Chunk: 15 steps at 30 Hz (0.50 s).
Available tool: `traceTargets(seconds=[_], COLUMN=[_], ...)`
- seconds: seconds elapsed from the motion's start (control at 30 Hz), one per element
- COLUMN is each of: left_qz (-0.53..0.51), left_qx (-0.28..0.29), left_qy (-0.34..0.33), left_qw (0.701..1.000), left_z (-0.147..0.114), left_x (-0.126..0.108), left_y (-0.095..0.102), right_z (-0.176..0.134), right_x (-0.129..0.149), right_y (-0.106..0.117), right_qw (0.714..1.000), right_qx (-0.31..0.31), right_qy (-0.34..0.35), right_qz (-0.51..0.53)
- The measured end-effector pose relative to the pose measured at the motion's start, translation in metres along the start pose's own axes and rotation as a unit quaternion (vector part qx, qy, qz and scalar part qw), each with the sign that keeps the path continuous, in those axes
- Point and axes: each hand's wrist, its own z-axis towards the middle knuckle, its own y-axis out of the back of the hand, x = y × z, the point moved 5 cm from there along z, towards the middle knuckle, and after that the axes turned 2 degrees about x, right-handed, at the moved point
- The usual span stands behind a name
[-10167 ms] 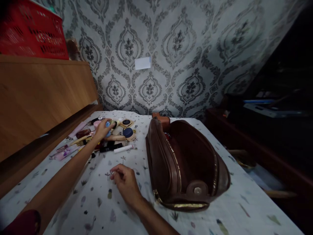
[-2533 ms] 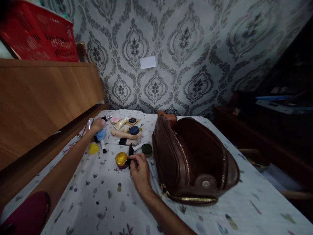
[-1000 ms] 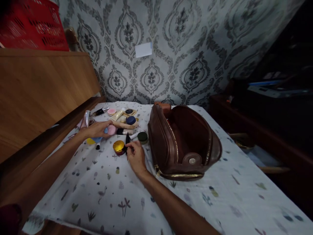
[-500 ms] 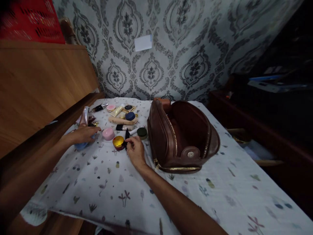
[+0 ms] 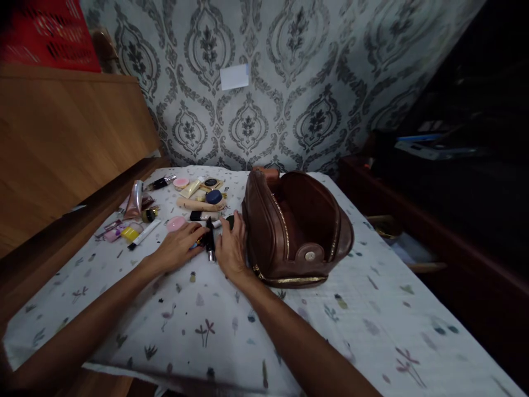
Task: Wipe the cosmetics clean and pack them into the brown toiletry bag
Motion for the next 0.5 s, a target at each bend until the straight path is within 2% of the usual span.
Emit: traceTargets(seconds=[0.17, 0.23, 0.37, 0.5], left_qz=[0.074, 0.093, 0.107, 0.118], left_qx=[-0.042, -0.039, -0.015, -0.007], left_qy=[0.043, 0.013, -0.1, -0.116], left_qw=[0.995, 0.995, 0.989, 0.986], left_z=[0.011, 0.011, 0.007, 0.012], left_x=[0.004, -0.004, -0.023, -0.023], left_y=[0.002, 0.003, 0.002, 0.005], right_z=[-0.003, -0.003, -0.004, -0.003], right_x=[-0.008, -0.009, -0.008, -0.005], right_y=[-0.013, -0.014, -0.015, -0.013], right_qw=[0.997, 0.996, 0.989, 0.982], right_qx=[0.031, 0.045, 0.091, 0.112], right_qy=[0.006, 0.011, 0.022, 0.039], right_qz=[-0.063, -0.071, -0.114, -0.15])
